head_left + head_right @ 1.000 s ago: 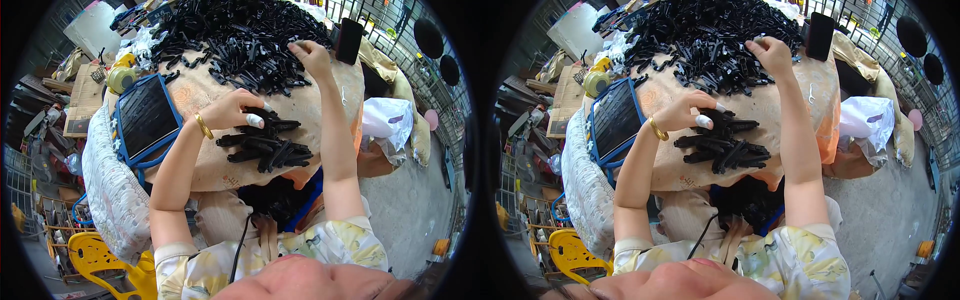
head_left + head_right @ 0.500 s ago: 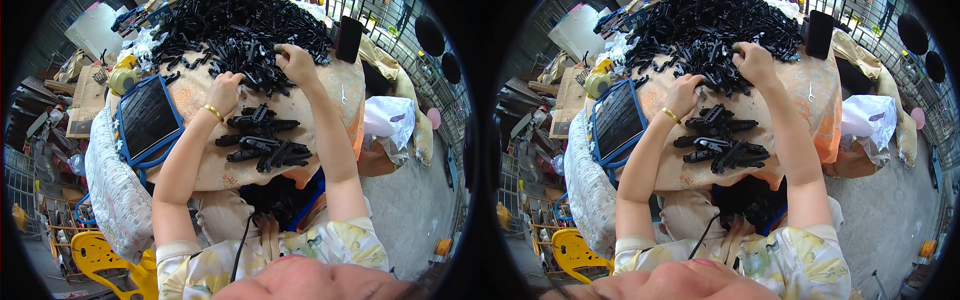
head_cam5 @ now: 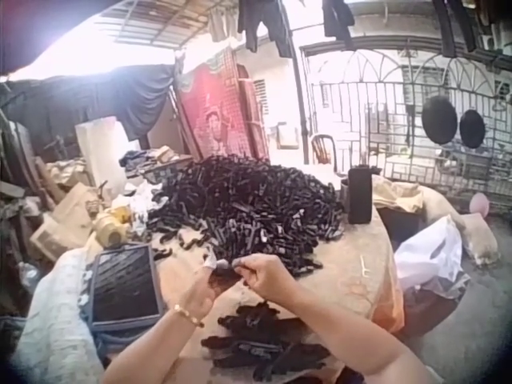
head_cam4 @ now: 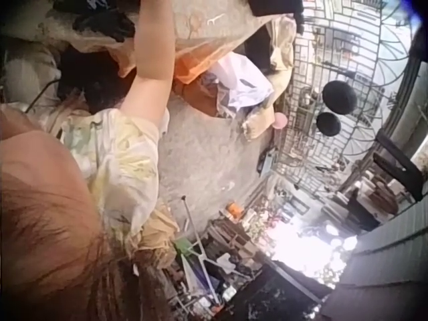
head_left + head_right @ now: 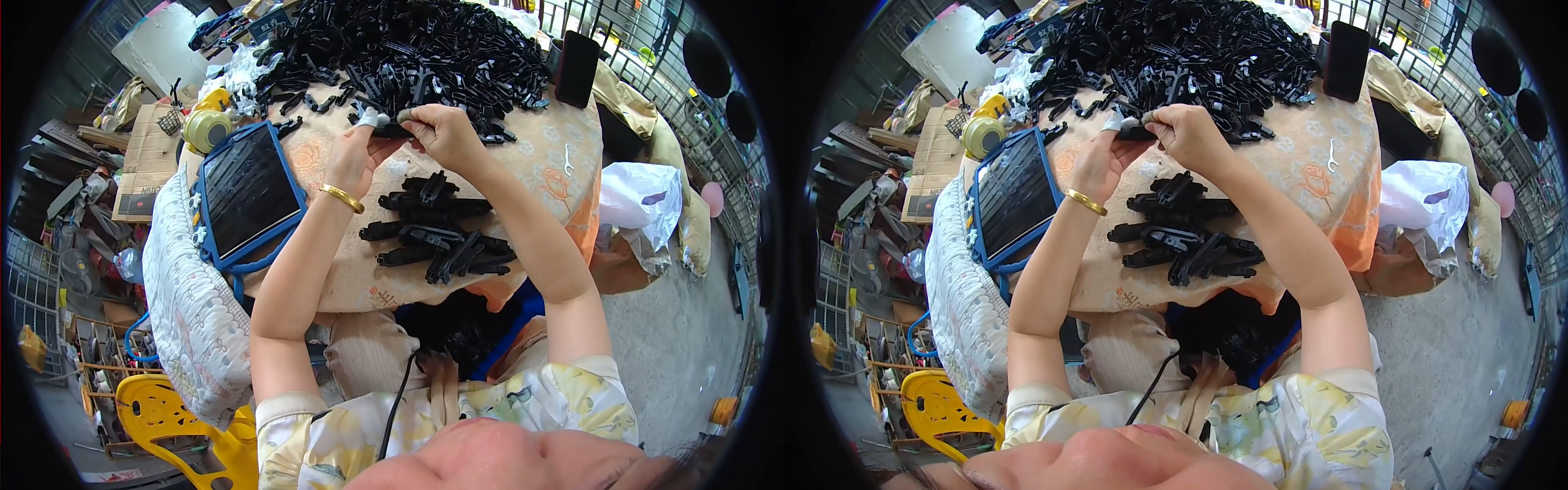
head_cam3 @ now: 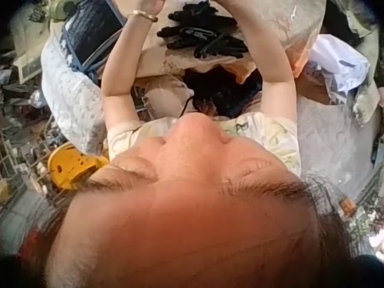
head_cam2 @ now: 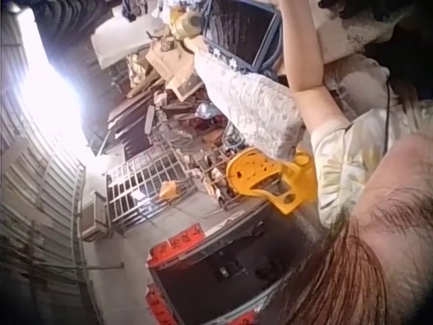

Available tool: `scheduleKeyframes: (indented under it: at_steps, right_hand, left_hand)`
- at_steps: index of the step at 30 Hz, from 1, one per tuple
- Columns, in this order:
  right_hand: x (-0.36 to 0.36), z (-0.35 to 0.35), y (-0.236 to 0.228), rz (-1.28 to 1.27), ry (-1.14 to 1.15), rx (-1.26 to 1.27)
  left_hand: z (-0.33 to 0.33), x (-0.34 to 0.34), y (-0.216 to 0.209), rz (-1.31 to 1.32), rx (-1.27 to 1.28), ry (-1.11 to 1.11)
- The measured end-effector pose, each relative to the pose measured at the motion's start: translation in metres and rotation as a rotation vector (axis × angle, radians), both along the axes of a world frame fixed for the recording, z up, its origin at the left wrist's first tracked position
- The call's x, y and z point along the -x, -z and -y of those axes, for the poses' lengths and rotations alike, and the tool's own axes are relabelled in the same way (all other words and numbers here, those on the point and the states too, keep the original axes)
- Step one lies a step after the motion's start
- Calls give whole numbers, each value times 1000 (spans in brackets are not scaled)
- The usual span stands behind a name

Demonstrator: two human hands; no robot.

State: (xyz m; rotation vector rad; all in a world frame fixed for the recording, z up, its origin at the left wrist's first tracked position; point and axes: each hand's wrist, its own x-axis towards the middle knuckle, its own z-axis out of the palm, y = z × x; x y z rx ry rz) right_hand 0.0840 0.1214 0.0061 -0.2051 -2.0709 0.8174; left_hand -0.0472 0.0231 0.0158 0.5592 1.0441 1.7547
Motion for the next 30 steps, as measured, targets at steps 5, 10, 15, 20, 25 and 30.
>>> scheduleKeyframes:
  at_steps: [5, 10, 15, 20, 25, 30]
  right_hand:
    - [3, 5, 0, -63, 38, -38]
    - [-2, 5, -3, -37, 62, -140]
    - [-14, -2, -19, 90, -174, 70]
    - [-13, -8, -10, 210, -234, 176]
    - [-12, -1, -16, 139, -35, -165]
    - [-14, 4, -20, 96, -6, -125]
  left_hand:
    - [5, -11, -3, -436, 22, -21]
    - [4, 0, -3, -422, -18, 8]
    - [8, 11, -5, -674, -154, 1]
    - [8, 11, -3, -990, -95, -6]
    - [11, 11, -10, -1128, -34, -38]
    - [14, 3, -17, -1236, -61, -147]
